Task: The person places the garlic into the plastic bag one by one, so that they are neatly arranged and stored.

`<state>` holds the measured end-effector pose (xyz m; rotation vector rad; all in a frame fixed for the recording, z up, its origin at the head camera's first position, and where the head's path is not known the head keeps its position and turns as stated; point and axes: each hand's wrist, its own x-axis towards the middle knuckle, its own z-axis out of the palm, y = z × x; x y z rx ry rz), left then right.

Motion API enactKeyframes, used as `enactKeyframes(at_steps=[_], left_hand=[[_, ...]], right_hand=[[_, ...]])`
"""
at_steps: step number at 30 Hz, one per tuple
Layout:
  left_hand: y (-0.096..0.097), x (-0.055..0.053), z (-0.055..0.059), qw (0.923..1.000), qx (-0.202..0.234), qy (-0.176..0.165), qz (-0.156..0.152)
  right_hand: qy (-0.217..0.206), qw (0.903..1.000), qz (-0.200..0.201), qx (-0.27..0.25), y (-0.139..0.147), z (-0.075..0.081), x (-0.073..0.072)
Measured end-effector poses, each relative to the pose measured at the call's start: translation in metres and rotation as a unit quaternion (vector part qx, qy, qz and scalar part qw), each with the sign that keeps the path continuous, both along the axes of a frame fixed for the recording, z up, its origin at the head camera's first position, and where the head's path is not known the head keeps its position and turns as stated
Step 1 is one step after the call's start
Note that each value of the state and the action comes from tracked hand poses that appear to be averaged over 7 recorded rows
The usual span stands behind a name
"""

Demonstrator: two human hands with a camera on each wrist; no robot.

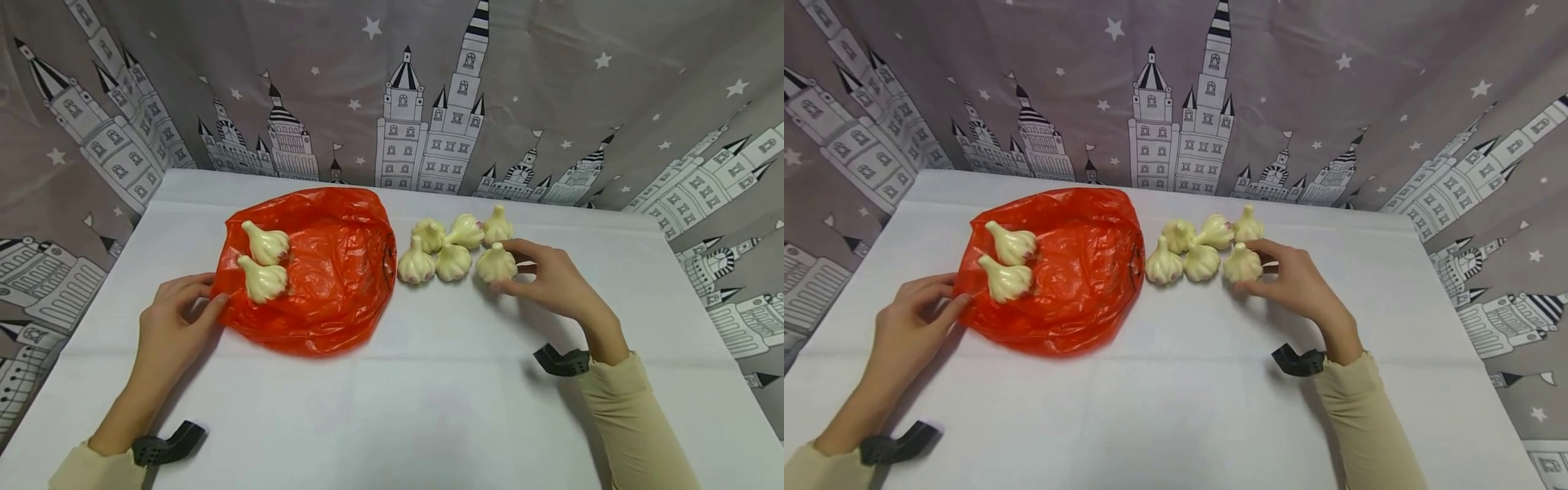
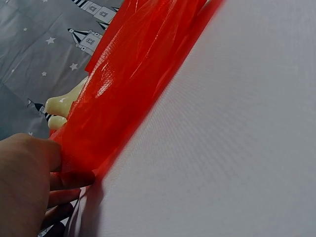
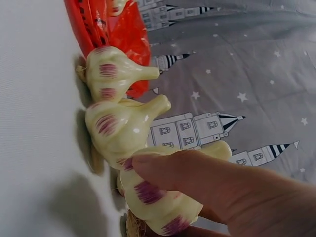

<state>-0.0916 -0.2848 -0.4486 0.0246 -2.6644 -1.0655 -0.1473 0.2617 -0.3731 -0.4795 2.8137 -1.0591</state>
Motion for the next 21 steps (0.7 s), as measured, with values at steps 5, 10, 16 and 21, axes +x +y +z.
enactKeyframes(at_steps=[5, 10, 16, 21], left_hand=[[0.0, 0.001, 0.0, 1.0, 0.001, 0.0, 0.0], [0.002, 0.001, 0.001, 1.0, 0.003, 0.004, -0.001], [0.003, 0.001, 0.002, 1.0, 0.005, 0.007, 0.0], [0.002, 0.002, 0.002, 1.0, 0.002, 0.007, -0.001]], right_hand=[[0.009, 0.9998, -0.014, 0.01, 0.001, 0.004, 0.002], [0.019, 0.9992, -0.035, 0.007, -0.001, 0.008, 0.004], [0.04, 0.9979, -0.05, -0.006, -0.008, 0.012, 0.005], [0.056, 0.9966, -0.06, -0.008, -0.013, 0.011, 0.006]])
